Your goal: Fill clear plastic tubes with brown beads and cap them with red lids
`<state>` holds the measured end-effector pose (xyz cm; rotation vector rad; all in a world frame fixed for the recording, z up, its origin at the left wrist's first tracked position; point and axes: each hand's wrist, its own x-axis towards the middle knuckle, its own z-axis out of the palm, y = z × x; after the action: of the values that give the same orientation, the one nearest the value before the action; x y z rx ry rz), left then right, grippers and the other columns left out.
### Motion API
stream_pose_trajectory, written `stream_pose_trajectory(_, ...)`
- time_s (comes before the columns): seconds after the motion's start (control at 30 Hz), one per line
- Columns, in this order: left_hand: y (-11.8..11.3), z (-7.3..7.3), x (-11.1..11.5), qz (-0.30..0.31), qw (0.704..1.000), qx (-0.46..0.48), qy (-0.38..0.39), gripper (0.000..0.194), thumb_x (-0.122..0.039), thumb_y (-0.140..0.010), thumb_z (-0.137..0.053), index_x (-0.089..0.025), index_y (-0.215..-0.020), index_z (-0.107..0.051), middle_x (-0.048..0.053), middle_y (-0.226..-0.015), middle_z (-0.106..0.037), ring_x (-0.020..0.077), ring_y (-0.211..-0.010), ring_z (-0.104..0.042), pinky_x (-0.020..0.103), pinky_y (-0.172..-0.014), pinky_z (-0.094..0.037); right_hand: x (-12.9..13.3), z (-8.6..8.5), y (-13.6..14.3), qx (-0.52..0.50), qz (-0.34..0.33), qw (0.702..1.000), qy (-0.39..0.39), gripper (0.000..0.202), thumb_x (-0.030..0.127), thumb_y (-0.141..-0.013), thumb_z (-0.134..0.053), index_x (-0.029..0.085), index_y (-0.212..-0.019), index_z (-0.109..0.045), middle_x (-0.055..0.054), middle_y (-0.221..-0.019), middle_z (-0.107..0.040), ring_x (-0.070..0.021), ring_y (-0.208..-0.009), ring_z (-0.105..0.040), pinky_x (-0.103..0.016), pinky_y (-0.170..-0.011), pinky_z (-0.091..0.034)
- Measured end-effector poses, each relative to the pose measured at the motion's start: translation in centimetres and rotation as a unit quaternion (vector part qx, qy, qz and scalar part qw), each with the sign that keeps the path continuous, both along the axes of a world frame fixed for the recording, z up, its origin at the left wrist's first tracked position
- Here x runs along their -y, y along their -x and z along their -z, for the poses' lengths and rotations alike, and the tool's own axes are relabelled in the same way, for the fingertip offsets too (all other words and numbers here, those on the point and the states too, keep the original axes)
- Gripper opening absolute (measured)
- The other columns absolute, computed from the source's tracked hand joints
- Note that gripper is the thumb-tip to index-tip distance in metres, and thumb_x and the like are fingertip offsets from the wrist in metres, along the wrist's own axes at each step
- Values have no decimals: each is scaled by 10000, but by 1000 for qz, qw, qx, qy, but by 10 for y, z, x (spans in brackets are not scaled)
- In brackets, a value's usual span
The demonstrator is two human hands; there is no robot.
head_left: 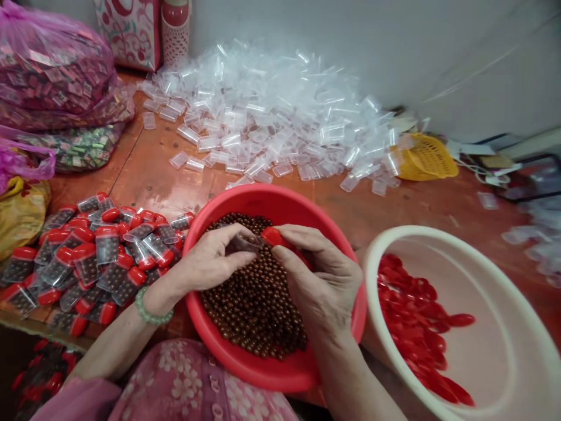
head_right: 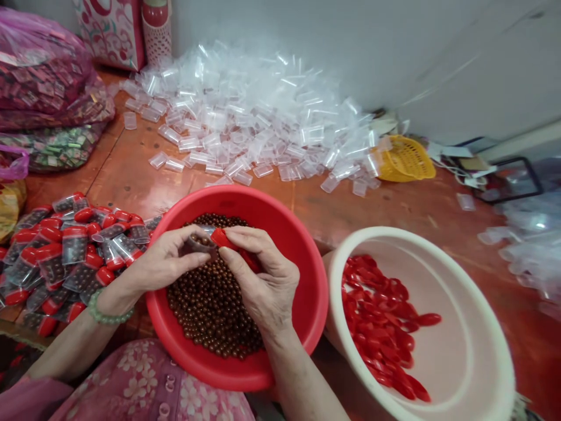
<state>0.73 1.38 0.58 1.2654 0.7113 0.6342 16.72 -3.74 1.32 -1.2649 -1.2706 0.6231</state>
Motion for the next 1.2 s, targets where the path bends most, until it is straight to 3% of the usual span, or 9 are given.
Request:
stream_pose_trajectory(0.23, -1, 3, -1, 20, 1000, 15, 18, 132, -201, -820, -590, -154, -942, -575, 6, -855, -572, 126, -804, -514, 284, -781, -419, -1, 1, 1, -4, -9, 1000, 10, 214, 158, -790, -714, 299, -949, -735, -23, -983, -718, -179, -945, -668, -394, -886, -551)
stream_pose_trajectory(0.4, -1, 1, -2, 23, 992, 54, 111, 183, -190, -790, -606, -151, -956, -540, -24, -767, -536, 97, -694, -507, 263, -684, -423, -4, 10, 0, -54, 14, 998, 2, 184, 169, -784, -724, 291, -922, -736, -7, -951, -713, -163, -934, -661, -382, -911, -530)
stream_pose_trajectory(0.6, 2, -1, -4, 32, 976, 104, 190, 354, -69, -687, -629, -148, -1019, -534, -3, -841, -582, 100, -754, -580, 251, -678, -463, -4, 14, -1, -31, 38, 998, 32, 139, 235, -787, -728, 253, -925, -731, -27, -948, -718, -175, -913, -671, -380, -899, -535)
stream_pose_trajectory(0.87, 3, 4, -5, 37, 968, 132, 211, 334, -77, -675, -605, -136, -999, -550, 12, -842, -601, 103, -749, -615, 250, -680, -495, -7, 17, -1, -29, 48, 998, 34, 167, 278, -774, -737, 234, -935, -727, -30, -950, -722, -182, -910, -676, -401, -907, -532)
stream_pose_trajectory(1.03, 5, 8, -7, 47, 960, 158, 227, 380, -63, -623, -614, -137, -992, -560, 22, -848, -630, 119, -746, -637, 242, -647, -507, -14, 10, -3, -37, -1, 998, 59, 153, 253, -767, -750, 257, -920, -742, -12, -943, -726, -170, -915, -673, -372, -902, -526)
stream_pose_trajectory(1.2, 9, 11, -12, 79, 931, 212, 285, 339, -90, -640, -631, -125, -975, -593, 52, -905, -670, 134, -776, -660, 251, -679, -536, -23, 4, -4, -38, -43, 996, 70, 132, 245, -791, -731, 276, -918, -750, -4, -945, -731, -165, -924, -673, -355, -910, -518)
